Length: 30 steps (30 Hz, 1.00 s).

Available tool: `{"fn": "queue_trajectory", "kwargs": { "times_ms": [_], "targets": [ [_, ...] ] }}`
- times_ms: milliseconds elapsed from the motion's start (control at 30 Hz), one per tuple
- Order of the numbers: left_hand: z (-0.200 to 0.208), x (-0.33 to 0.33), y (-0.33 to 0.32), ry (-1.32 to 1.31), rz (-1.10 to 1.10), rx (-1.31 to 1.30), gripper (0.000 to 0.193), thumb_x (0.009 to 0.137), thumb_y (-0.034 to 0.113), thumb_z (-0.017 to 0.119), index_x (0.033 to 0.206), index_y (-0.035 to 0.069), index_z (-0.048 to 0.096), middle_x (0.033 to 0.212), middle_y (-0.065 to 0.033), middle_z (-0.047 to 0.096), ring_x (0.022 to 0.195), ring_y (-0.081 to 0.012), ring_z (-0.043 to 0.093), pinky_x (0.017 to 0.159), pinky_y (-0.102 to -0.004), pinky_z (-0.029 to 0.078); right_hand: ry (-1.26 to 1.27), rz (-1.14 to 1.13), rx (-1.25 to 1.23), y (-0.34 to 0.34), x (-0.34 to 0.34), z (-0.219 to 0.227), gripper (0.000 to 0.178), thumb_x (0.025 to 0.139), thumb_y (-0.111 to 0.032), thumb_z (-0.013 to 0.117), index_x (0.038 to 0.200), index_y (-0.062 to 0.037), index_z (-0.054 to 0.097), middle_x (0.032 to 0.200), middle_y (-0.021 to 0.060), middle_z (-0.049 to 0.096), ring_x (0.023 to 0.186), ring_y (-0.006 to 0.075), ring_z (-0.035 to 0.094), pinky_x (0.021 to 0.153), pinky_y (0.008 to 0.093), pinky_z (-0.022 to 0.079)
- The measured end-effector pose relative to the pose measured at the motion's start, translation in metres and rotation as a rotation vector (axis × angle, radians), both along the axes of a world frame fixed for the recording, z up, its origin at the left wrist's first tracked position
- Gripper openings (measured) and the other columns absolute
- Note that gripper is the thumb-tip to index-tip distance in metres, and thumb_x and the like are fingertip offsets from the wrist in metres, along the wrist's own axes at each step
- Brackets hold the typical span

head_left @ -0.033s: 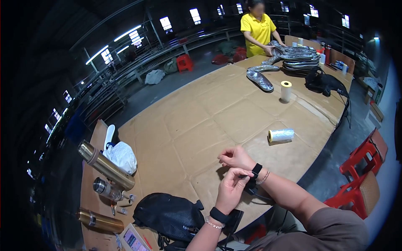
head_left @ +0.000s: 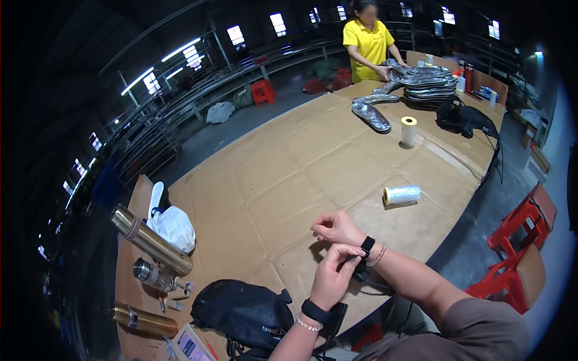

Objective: The recorder applies protective plastic wrap and yellow tape to shoe soles in a manufacturing setting.

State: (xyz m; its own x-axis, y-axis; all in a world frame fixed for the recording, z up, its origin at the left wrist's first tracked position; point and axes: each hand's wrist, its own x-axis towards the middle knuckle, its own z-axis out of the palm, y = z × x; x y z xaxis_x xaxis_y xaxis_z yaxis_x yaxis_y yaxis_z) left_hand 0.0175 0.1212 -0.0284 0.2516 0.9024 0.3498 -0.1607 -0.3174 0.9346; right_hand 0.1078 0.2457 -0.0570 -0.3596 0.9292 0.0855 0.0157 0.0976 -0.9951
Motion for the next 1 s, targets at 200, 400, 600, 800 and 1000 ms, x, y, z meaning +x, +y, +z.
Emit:
{"fn": "queue_trajectory", "kwargs": {
  "times_ms": [200,400,600,800,1000],
  "targets": [
    [0.008,0.015,-0.01,0.511,0.296,0.435,0.019,0.084,0.004,0.073,0.098,0.004,0.061,0.102,-0.0117,0.062,0.1,-0.0286,0.059,0.09,-0.0378,0.047,0.021,-0.071,-0.002,-0.006,-0.009,0.004,0.02,0.091,-0.015,0.066,0.091,0.0039,0.071,0.079,0.0098,0.072,0.069,0.0136,0.069,0.064,0.0278,0.057],
    [0.003,0.013,-0.008,0.66,0.42,0.515,0.024,0.08,0.004,0.075,0.101,0.005,0.063,0.099,-0.012,0.057,0.098,-0.0317,0.054,0.088,-0.0413,0.044,0.285,-0.053,-0.155,-0.004,-0.015,0.009,0.016,0.093,-0.013,0.066,0.09,0.0024,0.068,0.077,0.0079,0.07,0.067,0.0132,0.068,0.061,0.0272,0.057],
    [-0.001,0.009,-0.008,0.781,0.578,0.408,0.026,0.085,0.013,0.076,0.102,0.004,0.059,0.097,-0.0137,0.058,0.091,-0.0328,0.058,0.082,-0.0416,0.047,0.291,-0.078,-0.205,0.003,-0.015,0.0,0.016,0.093,-0.015,0.066,0.09,0.0004,0.068,0.076,0.007,0.069,0.063,0.0121,0.065,0.057,0.0248,0.055],
    [-0.001,0.005,-0.007,0.813,0.541,0.377,0.03,0.085,0.018,0.077,0.103,0.002,0.059,0.09,-0.0152,0.059,0.086,-0.0329,0.061,0.073,-0.0416,0.051,0.213,-0.082,-0.199,0.007,-0.017,-0.013,0.016,0.092,-0.016,0.067,0.089,-0.0008,0.067,0.074,0.0058,0.068,0.061,0.0116,0.064,0.053,0.0247,0.053],
    [-0.005,0.0,-0.002,0.781,0.611,0.338,0.033,0.085,0.011,0.07,0.112,0.002,0.052,0.101,-0.0192,0.056,0.089,-0.041,0.059,0.079,-0.0452,0.05,0.237,-0.056,-0.226,0.002,-0.033,-0.022,0.014,0.095,-0.013,0.065,0.094,-0.0001,0.067,0.078,0.0057,0.069,0.065,0.0123,0.067,0.057,0.0258,0.055]
  ]
}}
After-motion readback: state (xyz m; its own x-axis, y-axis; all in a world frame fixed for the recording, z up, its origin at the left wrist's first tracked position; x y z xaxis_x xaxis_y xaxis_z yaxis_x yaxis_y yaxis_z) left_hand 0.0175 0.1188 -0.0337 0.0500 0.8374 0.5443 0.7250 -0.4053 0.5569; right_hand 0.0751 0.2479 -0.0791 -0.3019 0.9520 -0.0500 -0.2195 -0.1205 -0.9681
